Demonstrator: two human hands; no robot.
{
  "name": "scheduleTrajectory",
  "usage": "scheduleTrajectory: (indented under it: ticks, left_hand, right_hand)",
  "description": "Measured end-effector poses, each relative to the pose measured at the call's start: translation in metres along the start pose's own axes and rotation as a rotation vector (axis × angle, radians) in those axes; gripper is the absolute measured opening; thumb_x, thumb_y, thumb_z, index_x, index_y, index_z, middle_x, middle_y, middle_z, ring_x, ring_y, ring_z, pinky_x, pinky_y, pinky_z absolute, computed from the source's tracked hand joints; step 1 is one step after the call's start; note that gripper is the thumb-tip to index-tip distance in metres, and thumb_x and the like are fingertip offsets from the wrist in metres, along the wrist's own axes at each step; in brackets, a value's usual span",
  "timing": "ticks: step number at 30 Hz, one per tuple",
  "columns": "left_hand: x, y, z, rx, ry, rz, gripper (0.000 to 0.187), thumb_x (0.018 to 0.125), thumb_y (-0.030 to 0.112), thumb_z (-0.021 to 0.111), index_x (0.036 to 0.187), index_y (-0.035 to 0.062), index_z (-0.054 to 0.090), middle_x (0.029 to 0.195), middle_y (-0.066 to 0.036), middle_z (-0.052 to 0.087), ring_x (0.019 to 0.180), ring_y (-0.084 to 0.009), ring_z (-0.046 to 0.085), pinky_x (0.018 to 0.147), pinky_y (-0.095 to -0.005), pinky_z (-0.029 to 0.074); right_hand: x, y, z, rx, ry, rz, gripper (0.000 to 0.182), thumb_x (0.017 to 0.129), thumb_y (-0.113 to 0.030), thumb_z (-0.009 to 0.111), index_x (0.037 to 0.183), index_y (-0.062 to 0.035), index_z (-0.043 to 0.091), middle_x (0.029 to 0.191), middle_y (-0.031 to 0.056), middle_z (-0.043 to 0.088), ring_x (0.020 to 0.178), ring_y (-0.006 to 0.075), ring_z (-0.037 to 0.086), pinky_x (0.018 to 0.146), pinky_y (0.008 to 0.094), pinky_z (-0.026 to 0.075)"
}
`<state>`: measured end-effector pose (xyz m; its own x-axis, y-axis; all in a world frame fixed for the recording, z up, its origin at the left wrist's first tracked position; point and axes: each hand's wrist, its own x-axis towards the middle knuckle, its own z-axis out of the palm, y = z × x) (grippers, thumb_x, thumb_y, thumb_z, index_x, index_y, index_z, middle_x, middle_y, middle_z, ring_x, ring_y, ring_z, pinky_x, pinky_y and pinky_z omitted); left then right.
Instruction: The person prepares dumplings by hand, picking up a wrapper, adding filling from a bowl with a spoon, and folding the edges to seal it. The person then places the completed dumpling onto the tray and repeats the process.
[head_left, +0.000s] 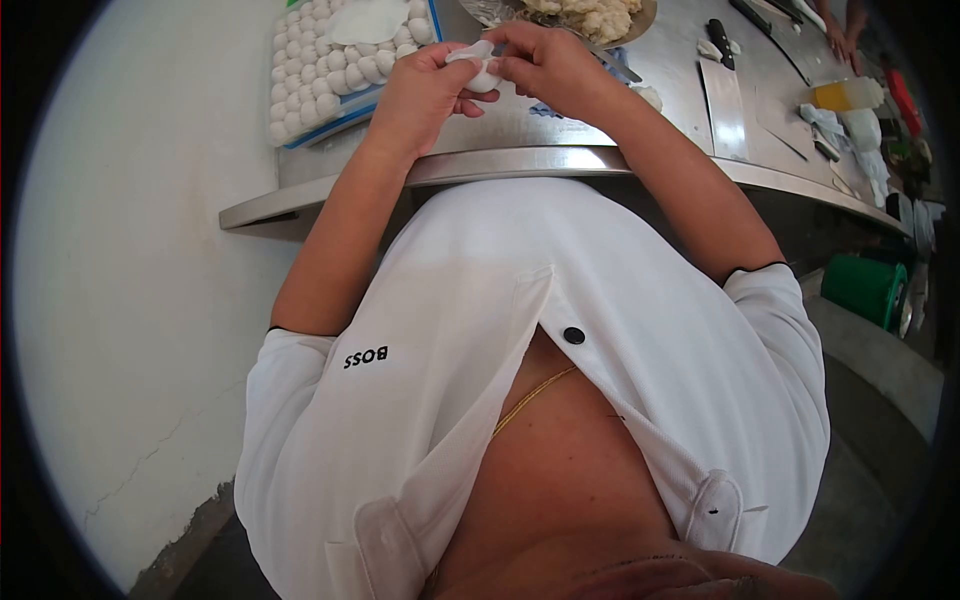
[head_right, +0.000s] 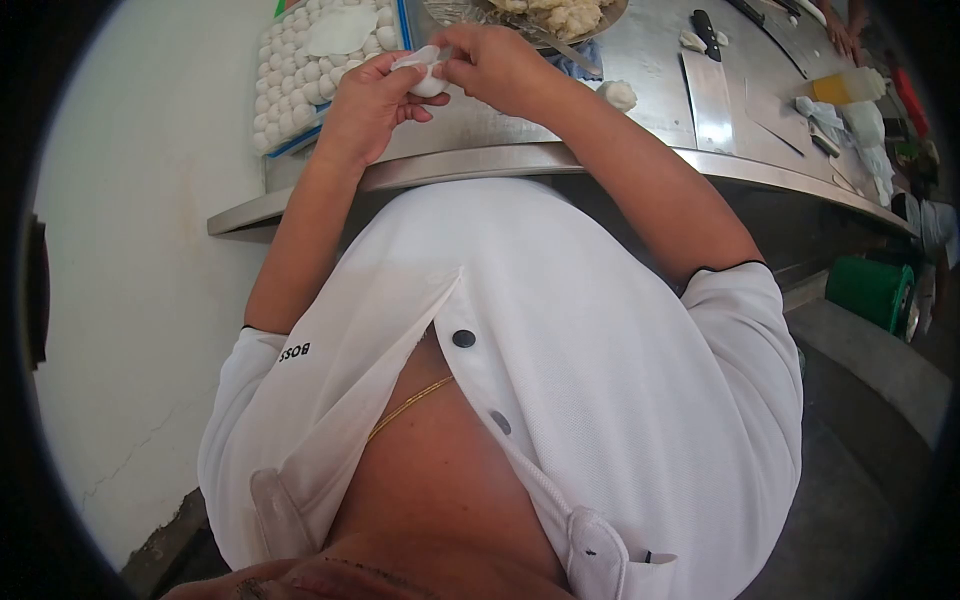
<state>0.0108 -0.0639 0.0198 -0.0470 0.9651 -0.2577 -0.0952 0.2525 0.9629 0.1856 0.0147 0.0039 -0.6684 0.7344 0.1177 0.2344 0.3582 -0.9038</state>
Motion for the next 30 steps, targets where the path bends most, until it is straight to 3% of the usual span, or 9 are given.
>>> scheduleTrajectory:
  ticks: [6,11,24,30]
  left_hand:
    - [0.002,-0.005,0.004,-0.031,0.077,0.077,0.025,0.095,0.014,0.057,0.112,-0.0030,0.059,0.096,-0.010,0.068,0.082,-0.0196,0.070,0.061,-0.0243,0.052]
    - [0.001,-0.009,0.002,0.071,0.059,0.032,0.025,0.095,0.015,0.058,0.113,-0.0023,0.060,0.097,-0.009,0.068,0.082,-0.0198,0.071,0.060,-0.0243,0.051]
    - [0.004,-0.014,0.002,0.073,0.069,0.049,0.024,0.095,0.017,0.061,0.111,-0.0010,0.059,0.099,-0.008,0.067,0.080,-0.0205,0.071,0.060,-0.0252,0.051]
    - [-0.001,-0.010,0.004,0.070,0.021,0.052,0.025,0.095,0.018,0.061,0.111,-0.0011,0.059,0.096,-0.008,0.066,0.080,-0.0207,0.071,0.060,-0.0247,0.051]
  right_hand:
    - [0.001,0.003,-0.001,-0.083,-0.021,0.045,0.017,0.093,-0.018,0.062,0.099,-0.0020,0.065,0.074,0.0032,0.060,0.065,0.0096,0.056,0.060,0.0274,0.047]
    - [0.000,0.009,0.002,-0.203,0.029,-0.137,0.017,0.094,-0.018,0.060,0.099,-0.0024,0.065,0.073,0.0033,0.060,0.063,0.0113,0.055,0.059,0.0279,0.047]
    - [-0.001,0.005,0.000,-0.189,-0.042,-0.032,0.018,0.094,-0.019,0.058,0.100,-0.0019,0.064,0.074,0.0056,0.061,0.064,0.0121,0.057,0.060,0.0298,0.048]
    - [-0.004,0.003,0.002,-0.141,0.032,-0.048,0.019,0.093,-0.019,0.060,0.102,-0.0024,0.065,0.075,0.0058,0.063,0.063,0.0126,0.057,0.059,0.0299,0.048]
